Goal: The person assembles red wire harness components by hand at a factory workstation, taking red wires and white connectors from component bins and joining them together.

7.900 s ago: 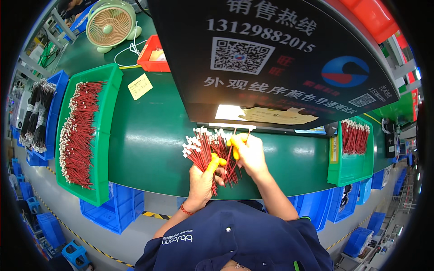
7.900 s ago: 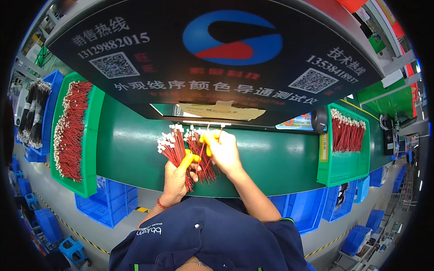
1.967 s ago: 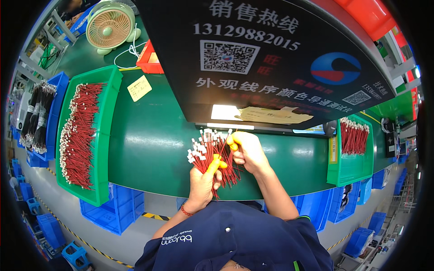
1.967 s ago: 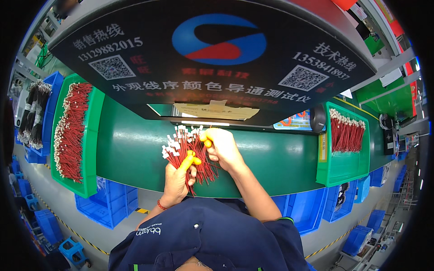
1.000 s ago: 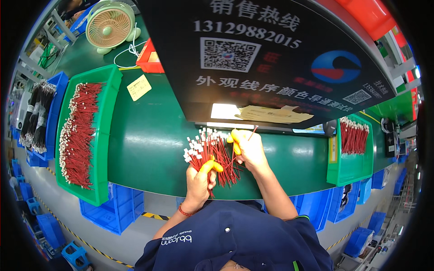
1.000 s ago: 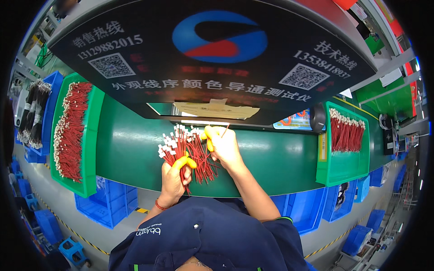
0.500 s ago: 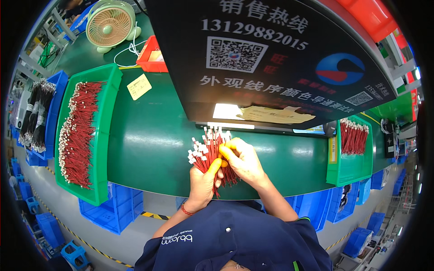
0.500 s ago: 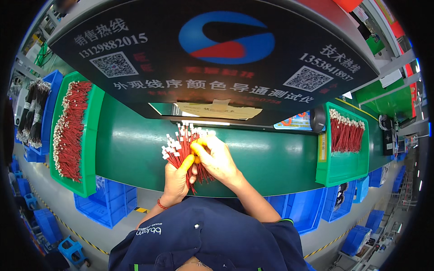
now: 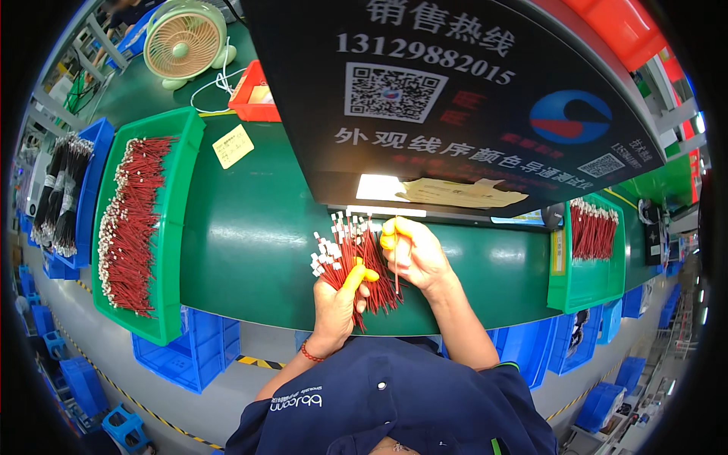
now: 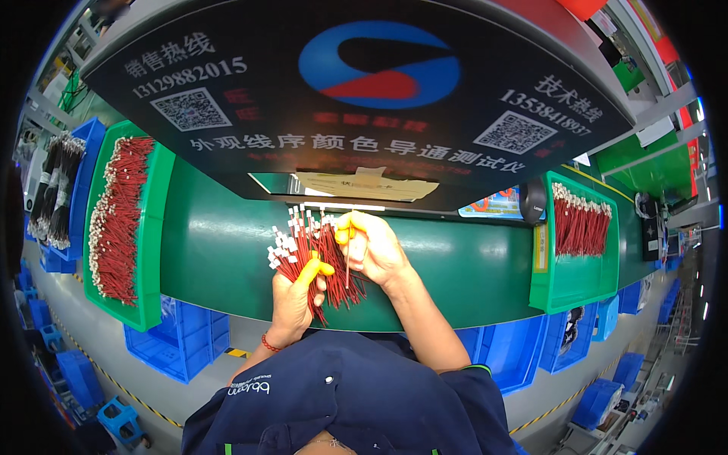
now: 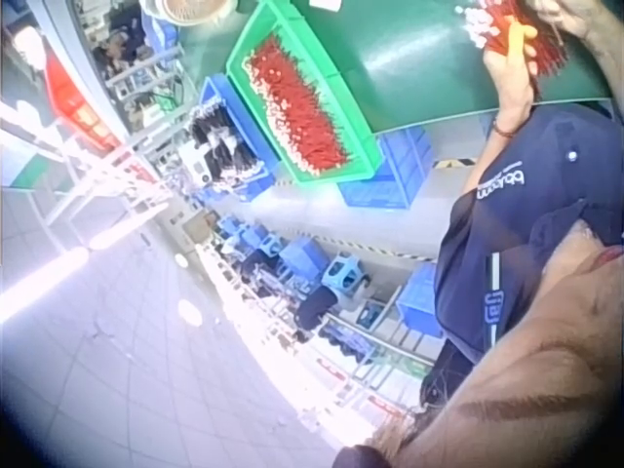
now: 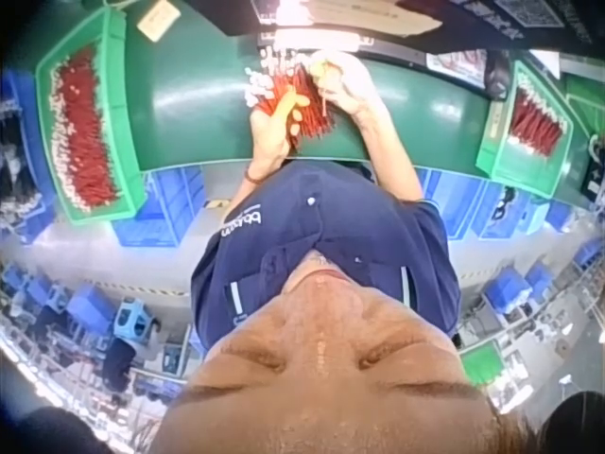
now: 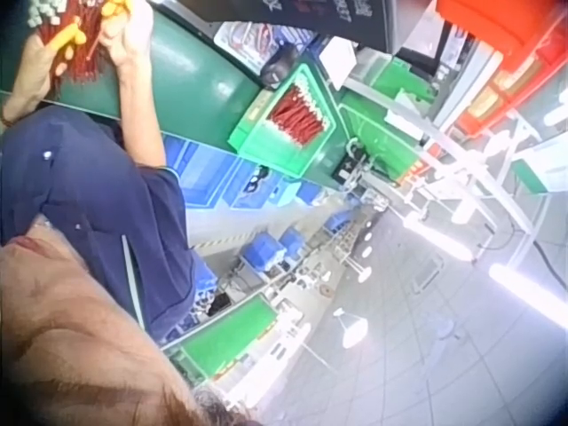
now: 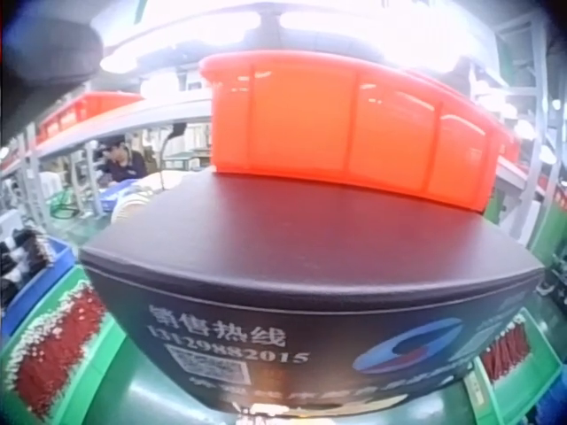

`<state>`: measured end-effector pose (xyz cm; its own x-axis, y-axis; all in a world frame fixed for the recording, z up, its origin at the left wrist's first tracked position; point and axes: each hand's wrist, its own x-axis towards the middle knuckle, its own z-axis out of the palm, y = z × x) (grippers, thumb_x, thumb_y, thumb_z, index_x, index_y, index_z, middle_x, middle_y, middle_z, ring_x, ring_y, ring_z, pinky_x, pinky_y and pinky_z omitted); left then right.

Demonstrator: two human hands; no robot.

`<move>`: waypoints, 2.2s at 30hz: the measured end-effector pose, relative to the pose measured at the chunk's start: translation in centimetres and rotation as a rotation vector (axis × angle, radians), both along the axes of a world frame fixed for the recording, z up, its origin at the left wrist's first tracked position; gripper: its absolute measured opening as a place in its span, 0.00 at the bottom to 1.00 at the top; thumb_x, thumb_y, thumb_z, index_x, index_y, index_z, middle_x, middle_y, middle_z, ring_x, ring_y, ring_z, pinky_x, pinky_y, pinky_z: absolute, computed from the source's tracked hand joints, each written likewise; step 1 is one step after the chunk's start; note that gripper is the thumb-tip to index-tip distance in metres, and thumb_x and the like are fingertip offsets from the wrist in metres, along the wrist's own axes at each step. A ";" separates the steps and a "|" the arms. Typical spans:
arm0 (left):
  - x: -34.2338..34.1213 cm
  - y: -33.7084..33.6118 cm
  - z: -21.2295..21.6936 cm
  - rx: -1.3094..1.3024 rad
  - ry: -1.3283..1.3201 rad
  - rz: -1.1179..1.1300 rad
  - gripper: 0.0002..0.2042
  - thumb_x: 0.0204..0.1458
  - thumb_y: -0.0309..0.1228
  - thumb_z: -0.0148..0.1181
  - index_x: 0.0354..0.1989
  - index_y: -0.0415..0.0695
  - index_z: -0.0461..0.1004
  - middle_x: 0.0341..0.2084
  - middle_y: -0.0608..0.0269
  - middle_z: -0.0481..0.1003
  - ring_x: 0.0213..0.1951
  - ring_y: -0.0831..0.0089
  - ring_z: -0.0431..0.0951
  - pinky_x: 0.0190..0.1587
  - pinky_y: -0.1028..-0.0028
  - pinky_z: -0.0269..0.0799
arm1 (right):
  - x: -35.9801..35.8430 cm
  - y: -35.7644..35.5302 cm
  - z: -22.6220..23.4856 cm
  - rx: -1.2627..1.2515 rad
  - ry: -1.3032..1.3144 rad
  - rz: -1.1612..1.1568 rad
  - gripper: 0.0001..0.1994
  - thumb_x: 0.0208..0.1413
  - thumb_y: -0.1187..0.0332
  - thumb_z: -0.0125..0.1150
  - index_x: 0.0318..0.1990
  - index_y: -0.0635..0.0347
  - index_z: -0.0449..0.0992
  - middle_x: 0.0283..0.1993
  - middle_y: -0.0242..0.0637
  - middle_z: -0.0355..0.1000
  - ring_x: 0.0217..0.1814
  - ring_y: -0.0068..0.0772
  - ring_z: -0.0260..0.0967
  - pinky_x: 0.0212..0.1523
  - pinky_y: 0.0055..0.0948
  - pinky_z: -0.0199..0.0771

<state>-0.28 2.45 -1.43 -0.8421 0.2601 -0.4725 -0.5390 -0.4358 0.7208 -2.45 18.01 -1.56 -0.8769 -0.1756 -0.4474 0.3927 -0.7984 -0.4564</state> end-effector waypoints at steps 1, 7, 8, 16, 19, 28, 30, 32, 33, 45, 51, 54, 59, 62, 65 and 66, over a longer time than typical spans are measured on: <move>0.0 0.0 0.0 0.001 -0.006 0.009 0.07 0.51 0.27 0.51 0.36 0.38 0.68 0.23 0.60 0.73 0.15 0.86 0.64 0.12 0.86 0.58 | 0.0 -0.1 0.0 0.072 0.013 0.002 0.12 0.55 0.65 0.41 0.29 0.63 0.67 0.19 0.32 0.63 0.09 0.17 0.51 0.08 0.16 0.51; 0.0 0.2 -0.2 0.026 0.005 -0.036 0.07 0.51 0.27 0.51 0.36 0.38 0.69 0.22 0.61 0.73 0.15 0.86 0.64 0.12 0.87 0.58 | 1.0 -2.1 1.9 0.951 0.148 0.095 0.11 0.52 0.64 0.51 0.29 0.64 0.72 0.14 0.28 0.61 0.08 0.14 0.51 0.09 0.14 0.50; 0.1 0.3 -0.1 0.026 0.005 -0.037 0.07 0.51 0.27 0.51 0.36 0.38 0.69 0.22 0.61 0.73 0.15 0.86 0.64 0.12 0.87 0.58 | 1.2 -2.4 1.9 0.972 0.176 0.039 0.11 0.52 0.64 0.51 0.29 0.64 0.72 0.13 0.28 0.60 0.08 0.14 0.50 0.09 0.14 0.50; 0.0 0.0 -0.1 -0.021 0.034 -0.076 0.08 0.52 0.27 0.48 0.36 0.36 0.69 0.23 0.61 0.73 0.16 0.86 0.64 0.13 0.86 0.58 | 0.4 -0.9 1.3 0.978 0.032 -0.078 0.13 0.50 0.65 0.51 0.20 0.64 0.70 0.09 0.27 0.58 0.05 0.14 0.49 0.07 0.16 0.48; 0.0 0.1 -0.2 0.005 0.036 -0.032 0.07 0.52 0.27 0.49 0.35 0.36 0.69 0.24 0.60 0.74 0.16 0.86 0.64 0.13 0.86 0.58 | 0.4 -0.8 1.3 0.962 0.031 -0.051 0.13 0.50 0.65 0.51 0.21 0.65 0.71 0.09 0.27 0.58 0.09 0.15 0.54 0.11 0.17 0.53; 0.2 0.0 -0.6 0.078 0.058 -0.047 0.07 0.52 0.28 0.49 0.35 0.37 0.69 0.22 0.61 0.73 0.16 0.84 0.66 0.13 0.86 0.59 | 1.8 -2.5 2.8 1.249 0.343 0.043 0.08 0.49 0.69 0.54 0.30 0.67 0.69 0.26 0.33 0.66 0.25 0.19 0.63 0.25 0.16 0.63; 0.1 0.1 -0.4 0.064 0.036 -0.042 0.08 0.52 0.28 0.49 0.35 0.37 0.68 0.22 0.61 0.72 0.16 0.84 0.66 0.13 0.85 0.60 | 1.8 -3.1 2.0 0.887 0.292 0.058 0.09 0.52 0.68 0.50 0.27 0.66 0.67 0.19 0.30 0.61 0.17 0.18 0.58 0.18 0.16 0.59; 0.0 0.5 0.2 0.017 -0.019 0.014 0.09 0.51 0.29 0.50 0.36 0.37 0.68 0.23 0.61 0.72 0.16 0.83 0.67 0.12 0.84 0.60 | 1.4 -1.8 2.1 0.827 0.181 0.090 0.10 0.53 0.67 0.49 0.27 0.64 0.67 0.17 0.29 0.60 0.14 0.16 0.54 0.14 0.16 0.55; 0.0 0.4 0.1 0.017 -0.019 0.017 0.09 0.51 0.29 0.50 0.36 0.37 0.68 0.23 0.61 0.72 0.16 0.83 0.67 0.12 0.84 0.60 | 1.1 -1.3 2.1 0.767 0.070 0.118 0.11 0.54 0.65 0.47 0.26 0.63 0.66 0.16 0.29 0.58 0.11 0.14 0.50 0.10 0.15 0.50; 0.0 0.0 0.1 0.033 -0.050 -0.029 0.07 0.51 0.29 0.50 0.34 0.39 0.69 0.22 0.62 0.72 0.15 0.87 0.63 0.11 0.87 0.55 | 0.7 -1.4 2.3 0.614 0.018 0.018 0.09 0.53 0.65 0.49 0.28 0.63 0.68 0.17 0.30 0.63 0.08 0.13 0.48 0.07 0.14 0.48; 0.2 0.0 0.1 0.043 -0.038 -0.083 0.08 0.52 0.30 0.49 0.34 0.38 0.69 0.21 0.63 0.72 0.13 0.87 0.60 0.10 0.86 0.53 | 1.2 -2.5 2.3 0.896 0.142 0.068 0.09 0.52 0.67 0.51 0.28 0.65 0.70 0.13 0.26 0.59 0.09 0.13 0.53 0.10 0.14 0.51; 0.2 -0.6 -0.7 0.011 -0.012 -0.130 0.09 0.53 0.31 0.47 0.32 0.37 0.69 0.18 0.64 0.70 0.11 0.87 0.57 0.10 0.86 0.50 | 0.9 -1.8 2.1 0.851 0.072 -0.035 0.10 0.53 0.66 0.47 0.27 0.64 0.69 0.14 0.28 0.60 0.09 0.15 0.52 0.09 0.16 0.53; 0.0 -0.4 -0.2 0.003 0.012 -0.100 0.10 0.52 0.29 0.46 0.23 0.37 0.71 0.11 0.68 0.65 0.09 0.85 0.56 0.10 0.85 0.48 | 0.4 -1.0 1.2 0.644 0.070 -0.033 0.10 0.53 0.66 0.46 0.27 0.64 0.68 0.10 0.27 0.55 0.07 0.14 0.46 0.07 0.16 0.50; 0.0 -0.4 -0.5 0.059 0.006 -0.045 0.07 0.51 0.27 0.47 0.30 0.36 0.70 0.18 0.63 0.70 0.13 0.84 0.63 0.11 0.85 0.54 | 0.3 -0.6 0.9 0.504 0.045 -0.051 0.11 0.54 0.65 0.46 0.28 0.64 0.70 0.11 0.27 0.56 0.07 0.13 0.48 0.07 0.15 0.51; 0.0 -0.4 -0.5 0.087 -0.006 0.006 0.07 0.51 0.27 0.49 0.32 0.37 0.69 0.21 0.61 0.72 0.15 0.83 0.65 0.13 0.85 0.58 | 0.5 -0.8 0.8 0.524 0.066 -0.085 0.11 0.53 0.65 0.47 0.27 0.64 0.70 0.11 0.27 0.57 0.06 0.13 0.47 0.06 0.15 0.50; 0.0 -0.4 -0.5 0.108 -0.021 0.010 0.06 0.51 0.27 0.49 0.32 0.37 0.69 0.22 0.61 0.72 0.17 0.83 0.66 0.13 0.85 0.59 | 0.6 -0.7 1.2 0.525 0.065 -0.086 0.11 0.53 0.65 0.47 0.27 0.64 0.70 0.11 0.27 0.57 0.06 0.13 0.47 0.06 0.15 0.50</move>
<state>-0.30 2.05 -1.96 -0.8351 0.3020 -0.4598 -0.5487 -0.5160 0.6577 -1.88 17.30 -0.36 -0.9072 0.1310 -0.3998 0.2932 -0.4847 -0.8241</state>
